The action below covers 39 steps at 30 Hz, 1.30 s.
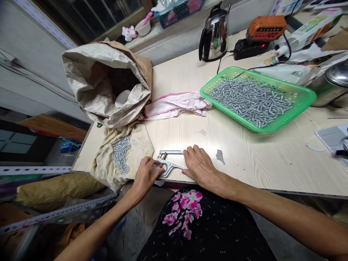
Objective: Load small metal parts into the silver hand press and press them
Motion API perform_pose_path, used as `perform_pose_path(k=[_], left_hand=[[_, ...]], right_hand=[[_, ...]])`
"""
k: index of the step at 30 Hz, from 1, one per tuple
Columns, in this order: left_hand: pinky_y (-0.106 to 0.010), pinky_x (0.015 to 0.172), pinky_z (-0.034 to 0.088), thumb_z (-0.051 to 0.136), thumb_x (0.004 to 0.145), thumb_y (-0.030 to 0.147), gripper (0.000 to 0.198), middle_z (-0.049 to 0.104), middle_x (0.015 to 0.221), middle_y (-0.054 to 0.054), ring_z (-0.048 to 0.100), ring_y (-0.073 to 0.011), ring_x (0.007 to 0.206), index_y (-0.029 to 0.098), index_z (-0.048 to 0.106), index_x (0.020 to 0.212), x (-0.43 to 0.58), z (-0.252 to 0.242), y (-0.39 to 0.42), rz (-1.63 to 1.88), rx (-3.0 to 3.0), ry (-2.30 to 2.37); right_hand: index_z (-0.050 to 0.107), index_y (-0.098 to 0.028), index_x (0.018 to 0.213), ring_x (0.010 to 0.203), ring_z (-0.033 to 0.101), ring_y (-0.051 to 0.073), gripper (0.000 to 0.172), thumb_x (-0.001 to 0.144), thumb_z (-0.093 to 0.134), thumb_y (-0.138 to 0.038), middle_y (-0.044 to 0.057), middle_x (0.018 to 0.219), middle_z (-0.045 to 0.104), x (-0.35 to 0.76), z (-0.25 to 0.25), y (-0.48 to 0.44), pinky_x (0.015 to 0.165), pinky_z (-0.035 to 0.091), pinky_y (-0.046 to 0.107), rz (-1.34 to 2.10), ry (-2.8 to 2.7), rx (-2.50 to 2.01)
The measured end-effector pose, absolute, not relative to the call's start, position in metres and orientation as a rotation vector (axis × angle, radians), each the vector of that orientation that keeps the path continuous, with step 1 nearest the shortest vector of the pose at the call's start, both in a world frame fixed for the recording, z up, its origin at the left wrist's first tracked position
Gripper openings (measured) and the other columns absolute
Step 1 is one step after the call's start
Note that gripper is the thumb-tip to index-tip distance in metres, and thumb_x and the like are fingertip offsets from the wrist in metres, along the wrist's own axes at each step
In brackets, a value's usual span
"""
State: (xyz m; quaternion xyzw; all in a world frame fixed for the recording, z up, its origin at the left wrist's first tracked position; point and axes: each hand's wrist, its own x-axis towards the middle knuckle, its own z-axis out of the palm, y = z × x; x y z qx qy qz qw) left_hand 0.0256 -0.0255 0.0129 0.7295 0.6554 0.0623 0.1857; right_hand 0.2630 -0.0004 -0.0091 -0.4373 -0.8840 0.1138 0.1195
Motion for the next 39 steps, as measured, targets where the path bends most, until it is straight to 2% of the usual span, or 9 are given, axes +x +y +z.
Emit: perform_pose_path(k=[3,6,10,20,24,27,31,34,39], left_hand=[[-0.046,0.101,0.043,0.074,0.079,0.031,0.055,0.055,0.132,-0.015,0.048,-0.0311,0.123,0.016,0.053,0.128,0.046,0.012,-0.018,0.215,2.416,1.539],[-0.047,0.107,0.039,0.074,0.079,0.027,0.072,0.048,0.141,-0.017,0.042,-0.0308,0.132,0.014,0.038,0.14,0.064,0.01,0.003,0.127,2.56,1.179],[-0.043,0.096,0.047,0.069,0.084,0.032,0.058,0.058,0.123,-0.015,0.054,-0.0281,0.111,0.013,0.044,0.133,0.075,0.014,0.024,-0.02,2.573,1.012],[-0.037,0.082,0.048,0.049,0.097,0.033,0.022,0.062,0.094,-0.009,0.053,-0.0235,0.093,0.015,0.06,0.1,0.08,0.006,0.027,0.055,2.505,1.068],[-0.036,0.081,0.05,0.044,0.098,0.036,0.028,0.064,0.089,-0.008,0.057,-0.0227,0.092,0.015,0.062,0.093,0.081,-0.005,0.025,0.098,2.532,1.124],[-0.042,0.093,0.05,0.041,0.1,0.03,0.028,0.065,0.113,-0.014,0.058,-0.0253,0.111,0.014,0.058,0.115,0.082,-0.014,0.004,0.225,2.566,1.252],[-0.056,0.109,0.038,0.045,0.098,0.029,0.044,0.047,0.145,-0.017,0.034,-0.032,0.141,0.017,0.04,0.14,0.075,-0.017,-0.047,0.41,2.639,1.436],[-0.053,0.107,0.042,0.051,0.096,0.032,0.045,0.052,0.14,-0.016,0.041,-0.0326,0.137,0.019,0.044,0.138,0.055,-0.008,-0.075,0.497,2.58,1.649],[-0.045,0.091,0.054,0.054,0.094,0.024,0.021,0.067,0.11,-0.011,0.058,-0.0267,0.105,0.019,0.063,0.112,0.018,0.005,-0.077,0.612,2.406,1.939]], right_hand=[[0.055,-0.011,0.108,0.092,0.048,0.028,0.041,0.078,0.072,-0.035,0.014,0.099,0.056,0.263,-0.01,0.0,0.075,0.042,0.038,0.331,-2.588,-1.296],[0.053,-0.012,0.113,0.093,0.048,0.028,0.05,0.076,0.074,-0.038,0.013,0.102,0.056,0.266,-0.011,0.001,0.077,0.044,0.039,0.363,-2.593,-1.267],[0.052,-0.012,0.117,0.093,0.049,0.028,0.054,0.075,0.076,-0.037,0.013,0.104,0.056,0.271,-0.009,0.0,0.078,0.045,0.04,0.392,-2.566,-1.3],[0.059,-0.017,0.092,0.084,0.051,0.023,0.007,0.093,0.052,-0.019,0.008,0.089,0.057,0.27,-0.024,0.003,0.075,0.042,0.035,0.337,-2.493,-1.289],[0.058,-0.017,0.081,0.081,0.052,0.021,0.017,0.095,0.049,-0.019,0.006,0.082,0.057,0.268,-0.032,0.008,0.076,0.043,0.034,0.325,-2.515,-1.242],[0.061,-0.014,0.1,0.087,0.052,0.024,0.017,0.093,0.056,-0.027,0.01,0.092,0.059,0.276,-0.028,0.011,0.077,0.044,0.036,0.358,-2.542,-1.224],[0.05,-0.013,0.13,0.102,0.051,0.029,0.06,0.084,0.065,-0.05,0.017,0.117,0.057,0.29,-0.011,0.025,0.082,0.045,0.042,0.406,-2.555,-1.143],[0.056,-0.018,0.126,0.108,0.05,0.03,0.039,0.094,0.052,-0.04,0.017,0.123,0.057,0.282,0.009,0.037,0.088,0.04,0.046,0.258,-2.508,-1.059],[0.064,-0.017,0.102,0.09,0.051,0.021,0.017,0.097,0.049,-0.021,0.008,0.097,0.06,0.221,0.019,0.029,0.076,0.04,0.034,0.356,-2.742,-0.632]])
